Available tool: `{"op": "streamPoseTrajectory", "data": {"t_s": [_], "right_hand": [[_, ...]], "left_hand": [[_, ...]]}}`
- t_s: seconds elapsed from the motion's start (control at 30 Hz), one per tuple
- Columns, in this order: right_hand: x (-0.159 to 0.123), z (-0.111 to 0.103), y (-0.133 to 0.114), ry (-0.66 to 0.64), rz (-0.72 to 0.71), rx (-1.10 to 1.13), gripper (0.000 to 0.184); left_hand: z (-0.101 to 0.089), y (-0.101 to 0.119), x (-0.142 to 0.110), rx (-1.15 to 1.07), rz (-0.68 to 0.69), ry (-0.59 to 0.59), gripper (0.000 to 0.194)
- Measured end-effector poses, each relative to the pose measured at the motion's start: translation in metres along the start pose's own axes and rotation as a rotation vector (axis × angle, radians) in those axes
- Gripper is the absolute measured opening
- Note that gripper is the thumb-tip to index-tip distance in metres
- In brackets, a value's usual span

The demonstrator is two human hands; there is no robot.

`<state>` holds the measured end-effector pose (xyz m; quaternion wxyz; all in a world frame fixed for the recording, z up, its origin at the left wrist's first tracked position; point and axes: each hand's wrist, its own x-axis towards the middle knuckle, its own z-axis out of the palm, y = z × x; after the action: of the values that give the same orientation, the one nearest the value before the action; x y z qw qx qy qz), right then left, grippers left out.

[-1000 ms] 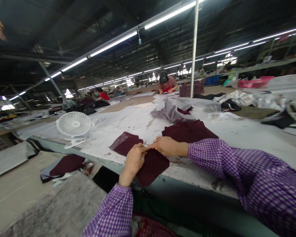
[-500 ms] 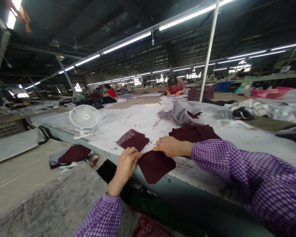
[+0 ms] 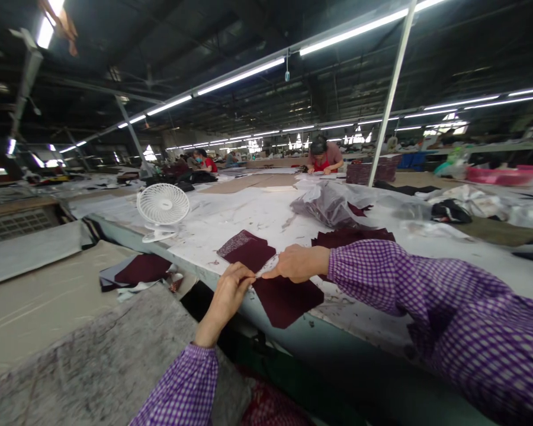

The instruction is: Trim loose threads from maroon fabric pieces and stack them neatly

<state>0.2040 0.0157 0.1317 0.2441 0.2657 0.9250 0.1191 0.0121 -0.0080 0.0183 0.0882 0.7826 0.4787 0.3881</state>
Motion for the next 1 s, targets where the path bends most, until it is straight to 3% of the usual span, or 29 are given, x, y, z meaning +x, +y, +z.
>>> {"op": "streamPoseTrajectory", "data": {"t_s": [0.23, 0.4, 0.5, 0.6, 0.7, 0.9, 1.0], "right_hand": [[0.004, -0.004, -0.002, -0.020, -0.041, -0.038, 0.064], [0.010, 0.003, -0.001, 0.069, -0.070, -0.058, 0.063], [0.010, 0.014, 0.004, 0.183, -0.077, -0.027, 0.063], [0.004, 0.029, 0.012, 0.235, -0.026, 0.008, 0.058], [-0.008, 0.045, 0.021, 0.218, 0.030, 0.040, 0.046], [-0.015, 0.053, 0.036, 0.203, 0.222, 0.210, 0.024], [-0.004, 0.058, 0.038, 0.322, 0.250, 0.298, 0.023]], "left_hand": [[-0.008, -0.007, -0.002, -0.116, -0.032, -0.043, 0.016], [0.002, -0.014, -0.001, -0.228, -0.172, 0.111, 0.021], [0.008, -0.007, -0.003, -0.102, -0.072, 0.166, 0.034], [0.008, 0.003, -0.012, 0.135, 0.073, 0.073, 0.036], [0.002, 0.005, -0.023, 0.306, 0.099, -0.022, 0.036], [-0.008, 0.001, -0.027, 0.368, 0.107, -0.024, 0.035], [-0.008, 0.004, -0.016, 0.330, 0.122, 0.007, 0.030]]}}
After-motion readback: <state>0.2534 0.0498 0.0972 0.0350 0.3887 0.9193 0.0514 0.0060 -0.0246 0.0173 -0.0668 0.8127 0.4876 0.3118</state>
